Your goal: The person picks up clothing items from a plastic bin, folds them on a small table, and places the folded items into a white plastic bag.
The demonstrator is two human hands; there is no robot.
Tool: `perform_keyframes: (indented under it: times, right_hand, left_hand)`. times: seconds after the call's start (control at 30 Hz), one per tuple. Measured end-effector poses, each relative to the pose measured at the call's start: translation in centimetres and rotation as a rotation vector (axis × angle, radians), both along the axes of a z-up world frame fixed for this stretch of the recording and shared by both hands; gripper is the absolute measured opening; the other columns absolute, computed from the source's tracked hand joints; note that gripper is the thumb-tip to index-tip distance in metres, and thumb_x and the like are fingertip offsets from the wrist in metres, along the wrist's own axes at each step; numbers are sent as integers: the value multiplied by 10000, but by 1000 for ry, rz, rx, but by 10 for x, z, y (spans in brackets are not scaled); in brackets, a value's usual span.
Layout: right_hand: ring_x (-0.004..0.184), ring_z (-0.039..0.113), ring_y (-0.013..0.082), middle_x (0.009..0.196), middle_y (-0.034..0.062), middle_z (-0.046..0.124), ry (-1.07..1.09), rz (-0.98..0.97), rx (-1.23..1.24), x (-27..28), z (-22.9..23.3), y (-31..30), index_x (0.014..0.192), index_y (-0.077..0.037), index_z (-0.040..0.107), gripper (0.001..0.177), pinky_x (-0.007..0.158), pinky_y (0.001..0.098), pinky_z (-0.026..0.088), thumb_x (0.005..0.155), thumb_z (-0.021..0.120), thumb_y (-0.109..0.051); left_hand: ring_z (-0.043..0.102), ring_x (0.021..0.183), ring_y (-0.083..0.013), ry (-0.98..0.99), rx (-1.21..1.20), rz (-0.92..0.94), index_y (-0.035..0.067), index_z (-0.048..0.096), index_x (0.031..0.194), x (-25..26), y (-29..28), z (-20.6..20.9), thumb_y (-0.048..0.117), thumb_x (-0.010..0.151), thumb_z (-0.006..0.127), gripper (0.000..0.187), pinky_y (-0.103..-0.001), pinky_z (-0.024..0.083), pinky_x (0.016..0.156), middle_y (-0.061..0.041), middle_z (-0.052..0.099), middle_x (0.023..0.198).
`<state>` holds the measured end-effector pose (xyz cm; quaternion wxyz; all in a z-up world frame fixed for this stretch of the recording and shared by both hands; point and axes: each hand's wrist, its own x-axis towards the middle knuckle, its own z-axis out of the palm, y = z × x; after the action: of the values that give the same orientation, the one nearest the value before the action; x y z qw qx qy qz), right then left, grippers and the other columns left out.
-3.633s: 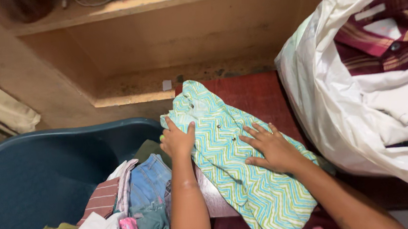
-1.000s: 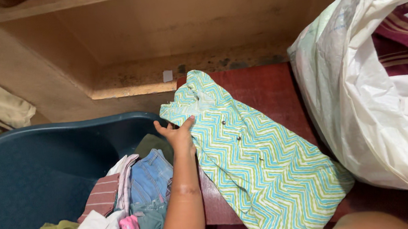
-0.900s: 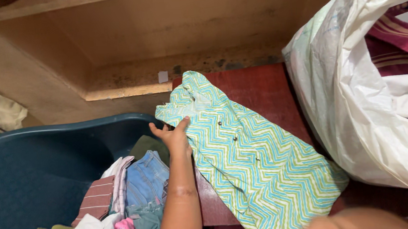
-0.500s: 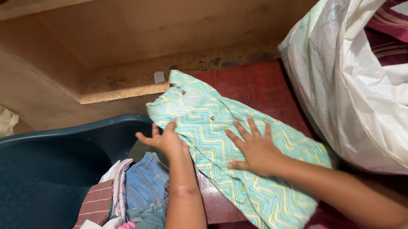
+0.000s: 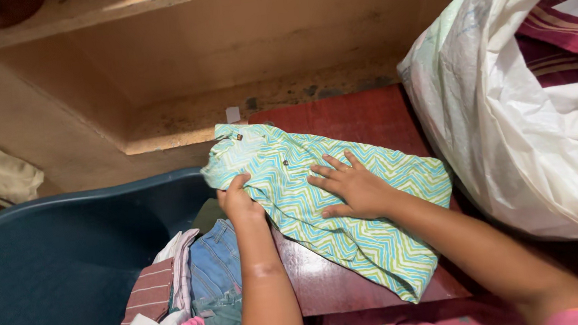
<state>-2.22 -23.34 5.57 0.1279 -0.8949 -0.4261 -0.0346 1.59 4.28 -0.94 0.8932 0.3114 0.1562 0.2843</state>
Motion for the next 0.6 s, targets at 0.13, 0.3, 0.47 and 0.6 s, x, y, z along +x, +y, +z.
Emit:
perform_keyframes:
  times: [0.13, 0.3, 0.47, 0.6]
  right_hand:
    - [1537, 276, 370, 1633, 155, 381, 183, -80, 389, -3, -2, -22, 1578, -77, 351, 818, 1243, 540, 167, 934, 641, -489]
    - [1534, 334, 327, 1660, 180, 330, 516, -126, 920, 4, -23, -56, 1615, -63, 204, 792, 1236, 459, 259, 1005, 578, -404]
    - [1439, 471, 324, 1616, 176, 388, 802, -123, 1399, 15, -37, -77, 1637, -87, 144, 751, 1189, 462, 355, 1052, 464, -434]
    - [1424, 460, 264, 1564, 123, 417, 822, -100, 1449, 8, -35, -77, 1623, -73, 198, 749, 1170, 485, 403, 1044, 473, -462]
  left_hand:
    - [684, 1179, -302, -121, 276, 193, 23, 483, 1406, -14, -26, 33, -232, 644, 517, 804, -430, 551, 1023, -162, 645, 1321]
    - [670, 977, -177, -95, 822, -380, 142, 410, 1629, -46, -44, 61, -217, 720, 547, 987, -296, 528, 910, -133, 714, 1176]
    - [716, 938, -110, 61, 1277, -942, 166, 431, 1597, -70, -65, 81, -146, 732, 615, 938, -251, 531, 845, -82, 768, 1081]
    - [690, 965, -109, -162, 1140, -1155, 97, 421, 1559, -72, -60, 83, -114, 699, 685, 924, -255, 531, 916, -4, 671, 1272]
